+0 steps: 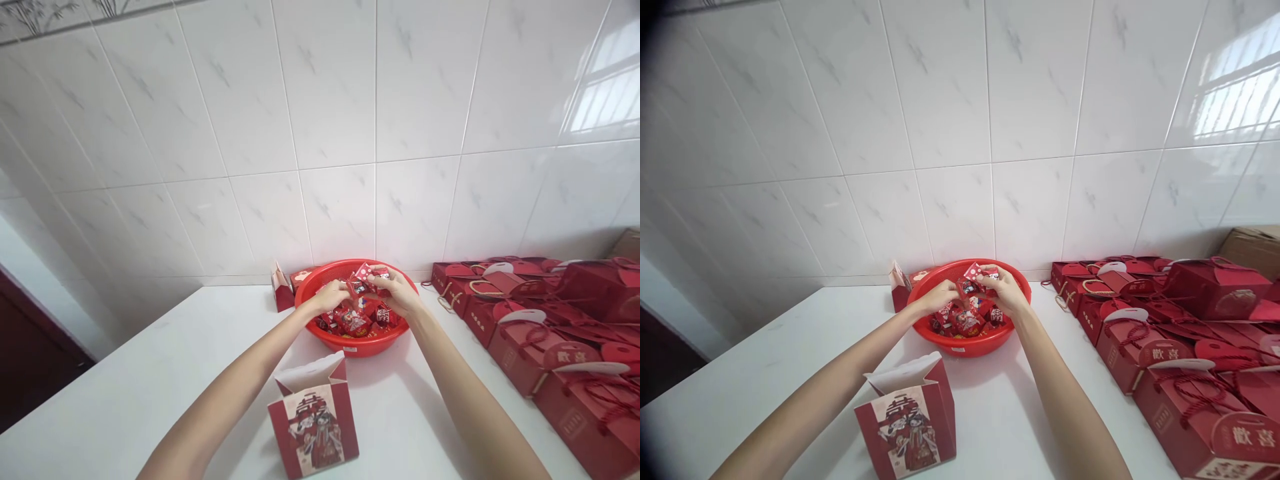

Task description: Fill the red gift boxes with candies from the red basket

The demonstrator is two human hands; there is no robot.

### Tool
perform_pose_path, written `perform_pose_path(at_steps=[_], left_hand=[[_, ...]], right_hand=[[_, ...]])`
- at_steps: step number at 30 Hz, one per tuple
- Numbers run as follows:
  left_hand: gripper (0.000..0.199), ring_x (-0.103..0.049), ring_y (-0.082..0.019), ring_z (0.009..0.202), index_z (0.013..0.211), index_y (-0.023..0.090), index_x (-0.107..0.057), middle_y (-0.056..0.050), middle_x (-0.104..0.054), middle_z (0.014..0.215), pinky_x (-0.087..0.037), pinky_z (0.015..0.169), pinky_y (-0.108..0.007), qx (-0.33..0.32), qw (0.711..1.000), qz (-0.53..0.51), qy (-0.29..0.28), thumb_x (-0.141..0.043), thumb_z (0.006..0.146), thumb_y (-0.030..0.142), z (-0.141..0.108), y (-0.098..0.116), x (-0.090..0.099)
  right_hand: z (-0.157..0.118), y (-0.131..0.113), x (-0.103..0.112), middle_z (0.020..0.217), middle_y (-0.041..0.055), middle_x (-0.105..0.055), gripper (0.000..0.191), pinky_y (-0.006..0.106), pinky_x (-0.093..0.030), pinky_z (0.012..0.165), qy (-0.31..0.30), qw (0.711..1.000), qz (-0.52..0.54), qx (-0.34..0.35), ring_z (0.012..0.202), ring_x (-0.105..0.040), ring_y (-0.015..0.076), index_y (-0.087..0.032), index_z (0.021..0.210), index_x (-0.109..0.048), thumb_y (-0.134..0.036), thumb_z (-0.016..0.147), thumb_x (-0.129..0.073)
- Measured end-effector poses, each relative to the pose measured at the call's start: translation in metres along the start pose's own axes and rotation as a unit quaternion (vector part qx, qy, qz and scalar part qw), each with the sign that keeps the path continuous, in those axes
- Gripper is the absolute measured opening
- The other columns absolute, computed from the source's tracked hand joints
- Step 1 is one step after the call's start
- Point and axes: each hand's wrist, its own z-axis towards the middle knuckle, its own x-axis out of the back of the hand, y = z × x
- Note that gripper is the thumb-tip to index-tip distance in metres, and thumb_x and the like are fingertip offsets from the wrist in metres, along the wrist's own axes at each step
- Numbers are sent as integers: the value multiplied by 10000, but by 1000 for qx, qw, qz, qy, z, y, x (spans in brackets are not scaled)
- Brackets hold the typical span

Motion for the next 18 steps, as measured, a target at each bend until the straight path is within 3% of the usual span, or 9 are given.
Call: perform_pose_path(at_steps=[4,8,12,14,18], left_hand=[[186,-679,-196,757,633,157,-693,-44,-725,702,-531,779,-308,-17,1000,-7,-10,-553,724,238,-17,23,5],[187,-677,-199,838,839,156,-715,-49,-740,858,-529,816,-316,-42,998,55,-9,-625,812,318,-52,49,11],[226,-647,-199,1008,1040,190,-696,-57,-713,1072,-495,919,-329,-79,983,159,38,-589,905,336,-112,72,18],[193,-628,-194,1053,1007,215,-720,-49,-688,1123,-471,967,-327,-95,972,208,58,-589,923,330,-147,80,18],[261,-609,-207,1103,861,248,-768,-44,-632,1224,-490,935,-298,-36,962,264,55,-550,958,354,-205,84,0]], right_hand=[[-8,-8,-16,815,-4,-711,394,366,-601,727,-12,999,7,32,793,-673,179,-199,875,-662,-287,571,-897],[-23,-23,-30,839,7,-721,400,349,-598,728,-26,998,-8,54,776,-682,172,-191,914,-657,-314,609,-885],[-40,-40,-40,771,-27,-684,413,282,-577,657,-26,997,-30,69,718,-659,140,-200,918,-645,-321,607,-889],[-46,-44,-43,761,-33,-671,409,270,-568,644,-26,995,-47,81,725,-655,141,-208,926,-642,-321,618,-885],[-57,-44,-51,843,-15,-688,356,267,-559,669,-75,989,-89,89,745,-662,137,-221,994,-654,-318,708,-842]])
